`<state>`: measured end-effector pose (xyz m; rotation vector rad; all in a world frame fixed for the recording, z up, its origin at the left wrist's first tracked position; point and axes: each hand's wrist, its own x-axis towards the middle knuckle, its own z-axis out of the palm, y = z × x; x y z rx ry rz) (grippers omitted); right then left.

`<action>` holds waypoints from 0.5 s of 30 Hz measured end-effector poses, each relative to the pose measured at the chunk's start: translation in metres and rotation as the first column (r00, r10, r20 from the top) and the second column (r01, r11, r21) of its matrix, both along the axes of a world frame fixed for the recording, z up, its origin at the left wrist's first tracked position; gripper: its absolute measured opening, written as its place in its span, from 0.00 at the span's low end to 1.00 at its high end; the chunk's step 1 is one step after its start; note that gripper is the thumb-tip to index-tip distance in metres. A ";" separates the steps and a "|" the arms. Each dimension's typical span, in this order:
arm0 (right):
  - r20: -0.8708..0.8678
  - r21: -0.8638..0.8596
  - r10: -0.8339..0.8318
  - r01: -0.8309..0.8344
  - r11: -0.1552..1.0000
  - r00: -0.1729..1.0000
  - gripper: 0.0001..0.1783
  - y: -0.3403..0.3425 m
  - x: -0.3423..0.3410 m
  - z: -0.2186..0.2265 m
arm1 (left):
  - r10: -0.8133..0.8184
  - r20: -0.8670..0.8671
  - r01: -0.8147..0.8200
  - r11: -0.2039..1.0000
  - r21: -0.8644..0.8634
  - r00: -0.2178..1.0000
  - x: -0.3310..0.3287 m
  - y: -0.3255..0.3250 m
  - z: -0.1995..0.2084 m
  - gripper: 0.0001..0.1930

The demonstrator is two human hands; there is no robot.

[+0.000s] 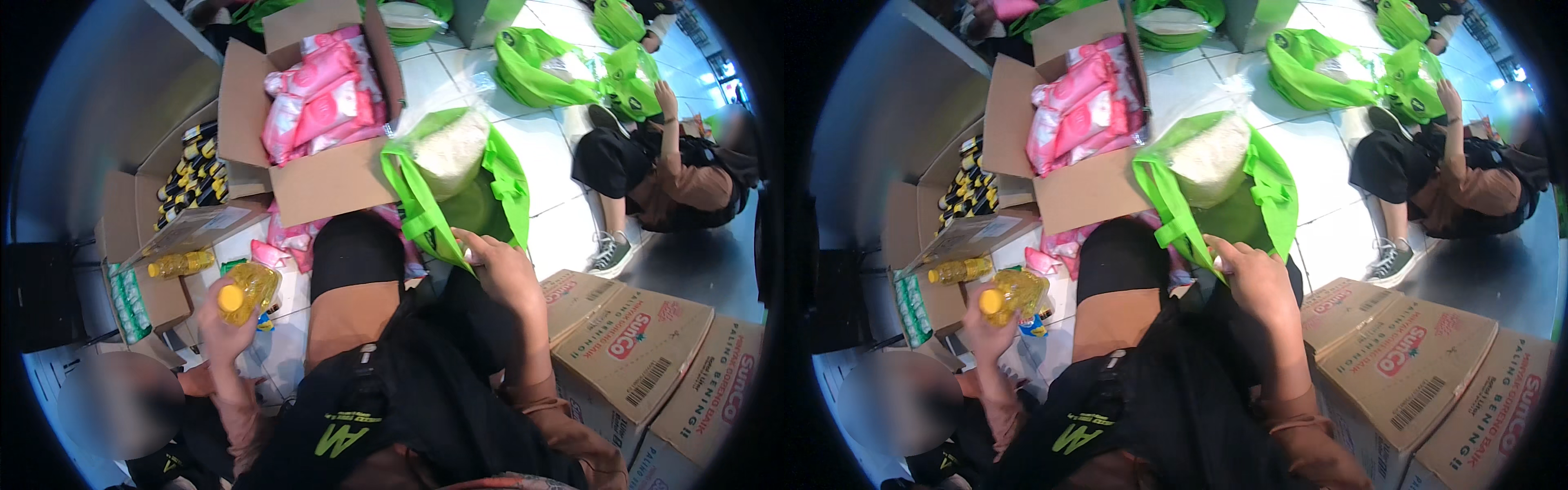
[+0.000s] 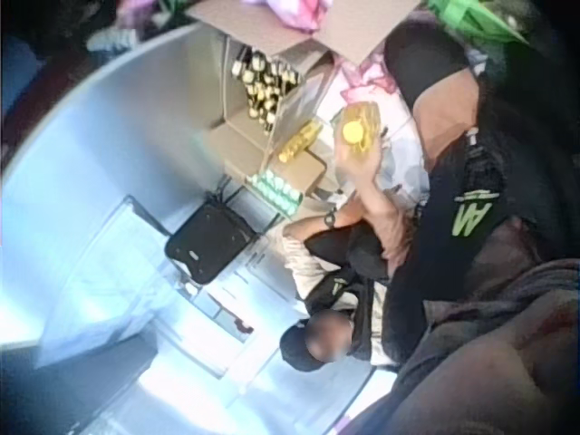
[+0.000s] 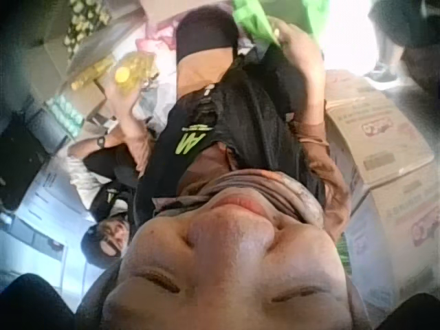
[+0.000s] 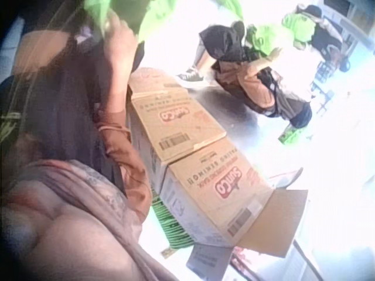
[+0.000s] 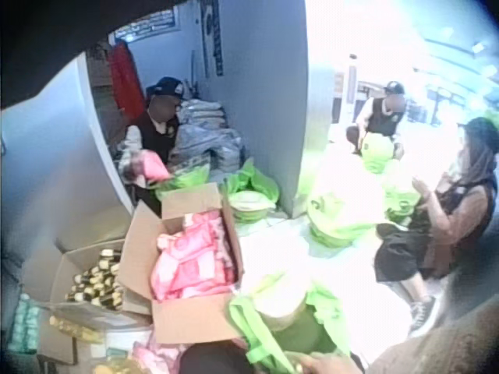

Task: The person packs groceries into green reusable bags while seated on the floor. They place rice, cooking oil, and various packaged food items into the bags, repeating the process for multiple bags.

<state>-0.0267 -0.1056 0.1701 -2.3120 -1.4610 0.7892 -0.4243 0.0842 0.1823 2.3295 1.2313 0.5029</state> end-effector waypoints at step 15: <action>-0.116 0.407 -0.729 0.701 0.585 0.675 0.16 -0.022 0.089 -0.034 | -0.548 0.449 0.609 0.793 0.011 0.706 0.396 -0.024 0.021 0.33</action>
